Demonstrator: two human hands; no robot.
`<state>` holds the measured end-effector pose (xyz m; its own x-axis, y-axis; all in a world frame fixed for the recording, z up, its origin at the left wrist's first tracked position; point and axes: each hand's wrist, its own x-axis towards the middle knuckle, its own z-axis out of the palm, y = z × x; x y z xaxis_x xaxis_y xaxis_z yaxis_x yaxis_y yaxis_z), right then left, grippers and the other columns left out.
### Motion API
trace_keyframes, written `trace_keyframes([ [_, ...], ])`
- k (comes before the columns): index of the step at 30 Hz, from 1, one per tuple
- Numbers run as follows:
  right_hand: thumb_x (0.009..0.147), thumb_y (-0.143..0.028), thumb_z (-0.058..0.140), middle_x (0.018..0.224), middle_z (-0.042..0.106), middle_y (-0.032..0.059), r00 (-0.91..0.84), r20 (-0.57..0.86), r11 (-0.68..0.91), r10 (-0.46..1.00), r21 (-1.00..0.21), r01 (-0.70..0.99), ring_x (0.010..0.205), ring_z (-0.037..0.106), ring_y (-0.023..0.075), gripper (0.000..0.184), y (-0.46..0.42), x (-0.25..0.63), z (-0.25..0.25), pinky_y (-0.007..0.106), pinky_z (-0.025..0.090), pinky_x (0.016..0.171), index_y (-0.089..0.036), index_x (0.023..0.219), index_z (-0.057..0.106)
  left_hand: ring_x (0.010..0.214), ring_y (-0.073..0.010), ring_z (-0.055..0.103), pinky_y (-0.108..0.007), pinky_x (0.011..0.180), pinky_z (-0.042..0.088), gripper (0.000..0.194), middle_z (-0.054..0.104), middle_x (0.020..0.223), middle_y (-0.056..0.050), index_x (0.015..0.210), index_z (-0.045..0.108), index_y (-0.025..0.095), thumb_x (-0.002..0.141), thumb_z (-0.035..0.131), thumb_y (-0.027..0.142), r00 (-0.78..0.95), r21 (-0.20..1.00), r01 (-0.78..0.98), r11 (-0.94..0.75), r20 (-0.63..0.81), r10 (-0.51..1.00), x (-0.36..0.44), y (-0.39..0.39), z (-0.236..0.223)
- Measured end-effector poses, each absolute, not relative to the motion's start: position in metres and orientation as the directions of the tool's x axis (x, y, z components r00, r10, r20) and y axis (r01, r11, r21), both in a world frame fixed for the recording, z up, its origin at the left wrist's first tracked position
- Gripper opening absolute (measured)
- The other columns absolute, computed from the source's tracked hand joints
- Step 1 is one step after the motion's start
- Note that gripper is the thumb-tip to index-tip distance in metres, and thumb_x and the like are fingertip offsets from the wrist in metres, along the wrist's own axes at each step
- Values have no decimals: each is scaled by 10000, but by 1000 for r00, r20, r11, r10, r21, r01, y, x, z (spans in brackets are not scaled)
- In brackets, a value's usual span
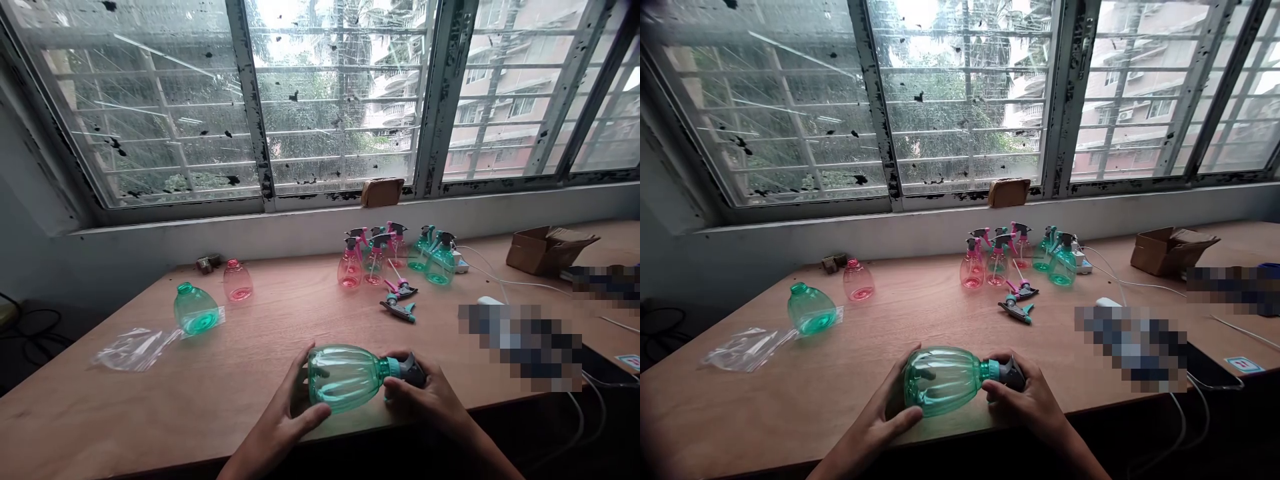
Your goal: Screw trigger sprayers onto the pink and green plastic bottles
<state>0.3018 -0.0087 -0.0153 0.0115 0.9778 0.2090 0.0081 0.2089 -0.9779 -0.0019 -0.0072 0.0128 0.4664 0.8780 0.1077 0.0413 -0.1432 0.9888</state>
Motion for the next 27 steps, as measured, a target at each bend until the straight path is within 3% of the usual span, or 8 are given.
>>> trace_keyframes([
  [2, 763, -515, 946, 764, 761, 17, 5, 199, 199, 980, -980, -10, 686, 745, 235, 446, -8, 303, -19, 321, 627, 630, -186, 1013, 779, 1606, -380, 391, -526, 1299, 374, 964, 380, 1774, -76, 1712, 281, 407, 936, 843, 522, 480, 988, 25, -150, 119, 869, -2, -7, 9],
  [5, 771, -511, 945, 773, 772, 19, -11, 206, 206, 979, -979, -13, 676, 761, 237, 446, -8, 303, -20, 328, 625, 644, -183, 1022, 777, 1617, -362, 366, -519, 1336, 291, 962, 315, 1803, -50, 1703, 280, 447, 935, 859, 488, 477, 987, 18, -157, 129, 869, -2, -6, 7],
  [12, 750, -485, 938, 752, 775, 23, -10, 209, 210, 978, -977, 42, 647, 765, 254, 398, -11, 300, -8, 341, 629, 607, -196, 970, 774, 1569, -392, 447, -536, 1270, 417, 873, 393, 1755, -141, 1691, 357, 313, 972, 780, 570, 437, 994, 17, -111, 92, 895, -1, -4, 13],
  [15, 740, -464, 937, 750, 772, 23, 7, 229, 228, 973, -972, 46, 644, 756, 250, 381, -11, 300, -6, 337, 627, 605, -197, 956, 771, 1599, -380, 403, -511, 1286, 400, 922, 365, 1779, -94, 1681, 370, 367, 918, 865, 515, 448, 993, 0, -119, 106, 888, -1, -4, 10],
  [18, 742, -433, 939, 738, 768, 16, -2, 236, 236, 972, -971, 35, 639, 752, 240, 363, -11, 300, -7, 321, 621, 599, -195, 957, 770, 1588, -366, 433, -524, 1288, 391, 972, 398, 1765, -91, 1704, 284, 422, 928, 865, 492, 465, 992, -20, -122, 117, 877, -2, -5, 4],
  [21, 758, -424, 938, 744, 768, 12, -18, 225, 225, 974, -974, 12, 640, 755, 235, 351, -11, 300, -8, 310, 618, 593, -196, 968, 772, 1602, -383, 407, -557, 1315, 335, 1092, 358, 1781, -121, 1729, 216, 386, 887, 899, 512, 459, 992, -16, -124, 118, 880, -2, -4, 2],
  [23, 768, -427, 940, 781, 780, 21, -40, 215, 215, 976, -977, 0, 663, 764, 238, 354, -11, 299, -9, 317, 627, 611, -196, 982, 781, 1624, -402, 356, -572, 1330, 297, 1063, 351, 1783, -140, 1725, 270, 322, 886, 875, 569, 443, 992, -6, -125, 115, 889, -2, -3, 4],
  [27, 772, -441, 945, 794, 784, 24, -54, 218, 218, 975, -976, -9, 677, 761, 235, 368, -10, 299, -11, 322, 624, 633, -191, 997, 795, 1613, -414, 376, -552, 1328, 314, 833, 496, 1704, -145, 1631, 487, 252, 937, 813, 576, 442, 992, 10, -128, 111, 890, -1, -2, 9],
])
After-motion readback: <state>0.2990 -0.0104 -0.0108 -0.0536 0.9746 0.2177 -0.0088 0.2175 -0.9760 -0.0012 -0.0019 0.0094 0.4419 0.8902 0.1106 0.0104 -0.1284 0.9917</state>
